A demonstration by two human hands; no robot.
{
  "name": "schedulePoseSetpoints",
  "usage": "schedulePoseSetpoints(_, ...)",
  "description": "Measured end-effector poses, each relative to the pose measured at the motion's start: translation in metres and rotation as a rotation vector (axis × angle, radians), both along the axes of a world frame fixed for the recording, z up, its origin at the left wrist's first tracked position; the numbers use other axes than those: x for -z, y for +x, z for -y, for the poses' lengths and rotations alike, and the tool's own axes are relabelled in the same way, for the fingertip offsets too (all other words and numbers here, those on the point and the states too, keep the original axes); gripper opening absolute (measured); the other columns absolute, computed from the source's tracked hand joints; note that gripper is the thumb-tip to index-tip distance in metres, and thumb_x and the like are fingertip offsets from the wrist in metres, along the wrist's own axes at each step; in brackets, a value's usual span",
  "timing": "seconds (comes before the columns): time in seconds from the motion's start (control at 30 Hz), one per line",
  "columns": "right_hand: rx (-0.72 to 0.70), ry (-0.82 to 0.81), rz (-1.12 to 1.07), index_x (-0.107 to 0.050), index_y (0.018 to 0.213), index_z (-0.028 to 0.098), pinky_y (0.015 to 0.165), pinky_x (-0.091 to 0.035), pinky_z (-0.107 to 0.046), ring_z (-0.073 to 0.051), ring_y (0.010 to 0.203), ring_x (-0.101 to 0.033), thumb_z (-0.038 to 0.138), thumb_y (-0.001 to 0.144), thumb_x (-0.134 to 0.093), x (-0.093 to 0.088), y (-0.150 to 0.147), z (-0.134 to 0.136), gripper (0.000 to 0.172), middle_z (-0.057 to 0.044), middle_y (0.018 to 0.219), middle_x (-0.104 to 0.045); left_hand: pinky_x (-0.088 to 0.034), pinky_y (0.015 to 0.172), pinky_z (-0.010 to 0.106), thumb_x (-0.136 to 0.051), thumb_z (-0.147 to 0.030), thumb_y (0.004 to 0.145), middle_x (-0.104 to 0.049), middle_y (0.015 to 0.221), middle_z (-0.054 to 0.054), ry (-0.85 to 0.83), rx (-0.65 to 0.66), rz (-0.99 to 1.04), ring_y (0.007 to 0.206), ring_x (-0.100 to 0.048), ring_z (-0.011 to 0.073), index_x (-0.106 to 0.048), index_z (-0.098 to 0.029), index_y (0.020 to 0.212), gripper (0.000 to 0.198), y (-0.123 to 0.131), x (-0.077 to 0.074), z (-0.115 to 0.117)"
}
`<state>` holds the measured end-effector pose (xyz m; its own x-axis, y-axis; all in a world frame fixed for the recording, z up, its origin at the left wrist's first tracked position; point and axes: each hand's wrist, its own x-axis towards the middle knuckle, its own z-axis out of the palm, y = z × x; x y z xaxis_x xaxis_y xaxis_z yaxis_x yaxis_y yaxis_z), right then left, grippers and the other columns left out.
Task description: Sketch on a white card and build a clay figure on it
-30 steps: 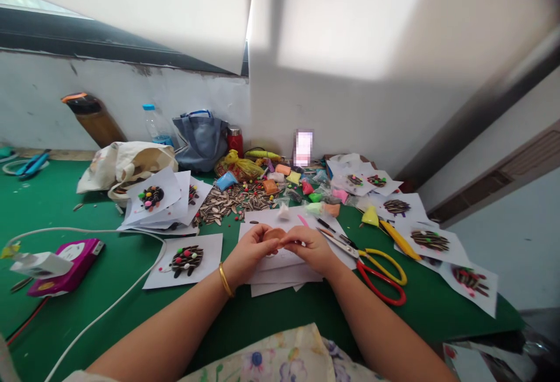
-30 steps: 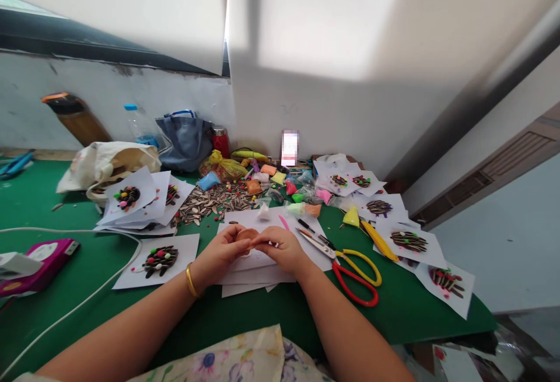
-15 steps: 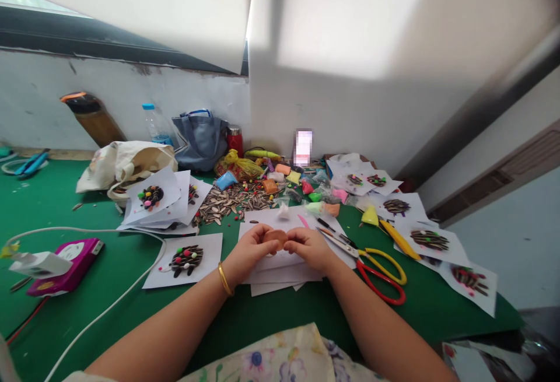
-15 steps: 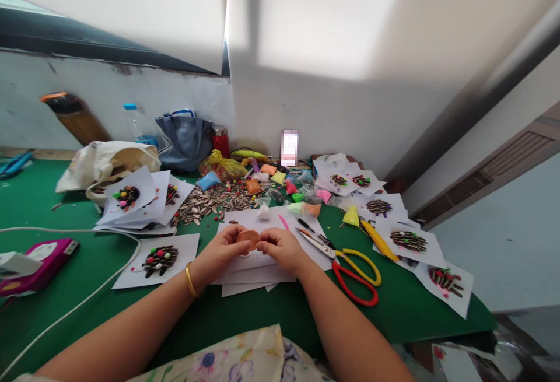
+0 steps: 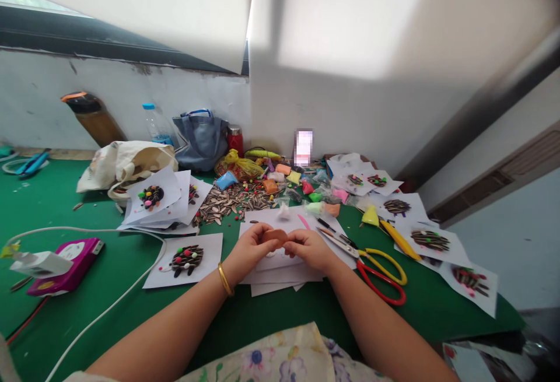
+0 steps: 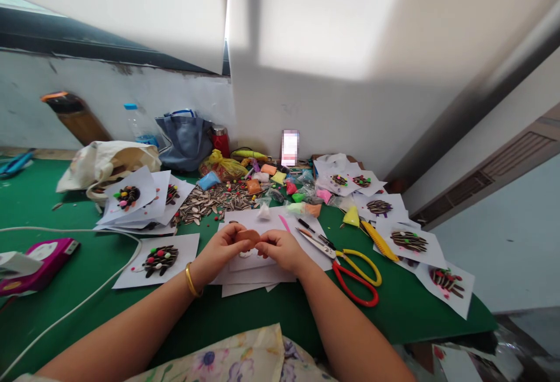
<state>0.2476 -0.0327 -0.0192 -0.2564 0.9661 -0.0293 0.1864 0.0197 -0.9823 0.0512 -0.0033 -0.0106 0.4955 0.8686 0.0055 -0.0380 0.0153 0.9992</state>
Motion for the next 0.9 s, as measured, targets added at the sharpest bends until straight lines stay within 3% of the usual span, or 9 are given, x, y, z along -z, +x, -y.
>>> schedulePoseSetpoints(0.3,0.013,0.008,0.008,-0.068,0.082,0.016,0.060,-0.045,-0.025,-0.013,0.063,-0.058,0.039,0.079,-0.068,0.0044,0.0010,-0.0006,0.023,-0.001,0.068,-0.064,-0.043,0.063,0.024,-0.072,-0.034,0.074,-0.059,0.076,-0.002,0.001,0.016,-0.009,0.069,-0.055,0.0119,-0.055,-0.017,0.088,0.028,0.0006,0.0006,0.0005)
schedulePoseSetpoints(0.47,0.026,0.039,-0.047,-0.065,0.108,0.018,0.063,-0.046,-0.026,-0.014,0.068,-0.058,0.043,0.074,-0.074,0.0054,0.0025,-0.0016,0.043,-0.001,0.079,-0.066,-0.044,0.062,0.023,-0.072,-0.035,0.075,-0.060,0.077,-0.002,0.005,-0.026,-0.010,0.069,-0.056,0.0118,-0.056,-0.018,0.091,0.028,-0.0004,-0.0008,0.0004)
schedulePoseSetpoints(0.6,-0.053,0.038,-0.089,-0.066,0.100,0.016,0.068,-0.048,-0.028,-0.016,0.073,-0.061,0.044,0.078,-0.069,0.0039,-0.0019,-0.0009,0.035,-0.004,0.085,-0.068,-0.046,0.066,0.025,-0.068,-0.043,0.079,-0.062,0.082,0.001,0.055,0.009,-0.062,0.073,-0.058,0.0137,-0.061,-0.017,0.092,0.030,0.0002,-0.0046,0.0019)
schedulePoseSetpoints(0.77,0.067,0.040,-0.071,-0.063,0.082,0.016,0.063,-0.047,-0.027,-0.014,0.066,-0.059,0.042,0.078,-0.067,0.0023,-0.0049,-0.0016,0.026,-0.001,0.072,-0.064,-0.050,0.072,0.029,-0.048,-0.054,0.090,-0.065,0.101,0.007,0.015,0.005,-0.017,0.083,-0.064,0.0168,-0.058,-0.020,0.119,0.046,0.0001,-0.0038,0.0018)
schedulePoseSetpoints(0.9,0.147,0.052,-0.108,-0.059,0.074,0.017,0.061,-0.046,-0.027,-0.014,0.062,-0.057,0.045,0.078,-0.066,-0.0012,-0.0021,-0.0026,0.028,0.000,0.066,-0.062,-0.050,0.070,0.028,-0.071,-0.041,0.077,-0.066,0.096,0.005,-0.001,0.018,0.061,0.084,-0.064,0.0176,-0.050,-0.022,0.124,0.054,0.0008,0.0028,-0.0020)
